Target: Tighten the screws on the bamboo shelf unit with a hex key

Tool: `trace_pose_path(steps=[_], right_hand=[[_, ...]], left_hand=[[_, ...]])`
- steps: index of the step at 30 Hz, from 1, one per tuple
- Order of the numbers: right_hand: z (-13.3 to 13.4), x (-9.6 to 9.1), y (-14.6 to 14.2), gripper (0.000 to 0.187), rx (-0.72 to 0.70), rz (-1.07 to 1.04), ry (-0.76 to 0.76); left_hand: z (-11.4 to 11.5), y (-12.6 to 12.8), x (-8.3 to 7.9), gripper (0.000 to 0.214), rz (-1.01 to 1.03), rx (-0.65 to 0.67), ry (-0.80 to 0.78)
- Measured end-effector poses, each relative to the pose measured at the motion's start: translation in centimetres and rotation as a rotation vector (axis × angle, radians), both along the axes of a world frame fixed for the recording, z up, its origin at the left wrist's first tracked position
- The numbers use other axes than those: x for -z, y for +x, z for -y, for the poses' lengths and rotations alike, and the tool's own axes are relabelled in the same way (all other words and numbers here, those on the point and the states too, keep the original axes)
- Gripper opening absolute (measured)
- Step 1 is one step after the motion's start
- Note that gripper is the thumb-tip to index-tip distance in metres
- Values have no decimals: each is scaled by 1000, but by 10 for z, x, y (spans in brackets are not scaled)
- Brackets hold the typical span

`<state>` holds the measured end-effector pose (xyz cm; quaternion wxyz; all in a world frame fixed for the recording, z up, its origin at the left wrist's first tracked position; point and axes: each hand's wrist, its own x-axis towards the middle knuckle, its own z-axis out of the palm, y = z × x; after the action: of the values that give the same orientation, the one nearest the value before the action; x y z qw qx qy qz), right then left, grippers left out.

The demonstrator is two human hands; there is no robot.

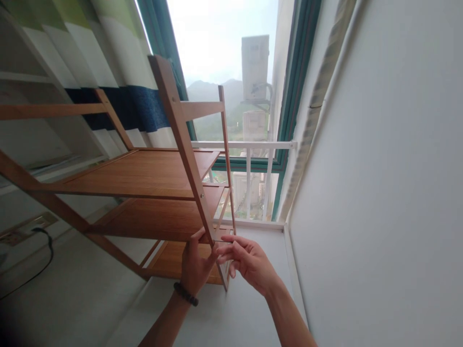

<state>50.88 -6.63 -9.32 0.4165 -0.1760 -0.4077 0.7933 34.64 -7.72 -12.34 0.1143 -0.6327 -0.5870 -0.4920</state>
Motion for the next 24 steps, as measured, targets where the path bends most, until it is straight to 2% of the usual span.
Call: trace_pose_path(steps=[4,8,11,13,16,19,22,24], right_hand=[[-3,0,-5,37,165,176,99],[-8,-7,-16,36,350,274,93],[-10,-6,-24,26,294,134,-92],[-10,-1,-27,29,203,24,-246],[-8,7,-28,26,186,-54,-324],[-5,10,-23,33,266,-29,-201],[-3,6,-16,31,331,147,53],[-3,0,-12,29,347,265,165]], left_hand=[[-1,2,1,41,24,1,12],[-1,1,2,42,28,15,19],[-1,-1,2,42,8,37,14],[-1,-2,3,42,1,50,6],[-1,-4,2,43,-2,62,-8],[0,-4,1,43,-4,69,-21],[1,-4,0,43,-8,75,-19],[1,-3,0,44,-10,76,-11]])
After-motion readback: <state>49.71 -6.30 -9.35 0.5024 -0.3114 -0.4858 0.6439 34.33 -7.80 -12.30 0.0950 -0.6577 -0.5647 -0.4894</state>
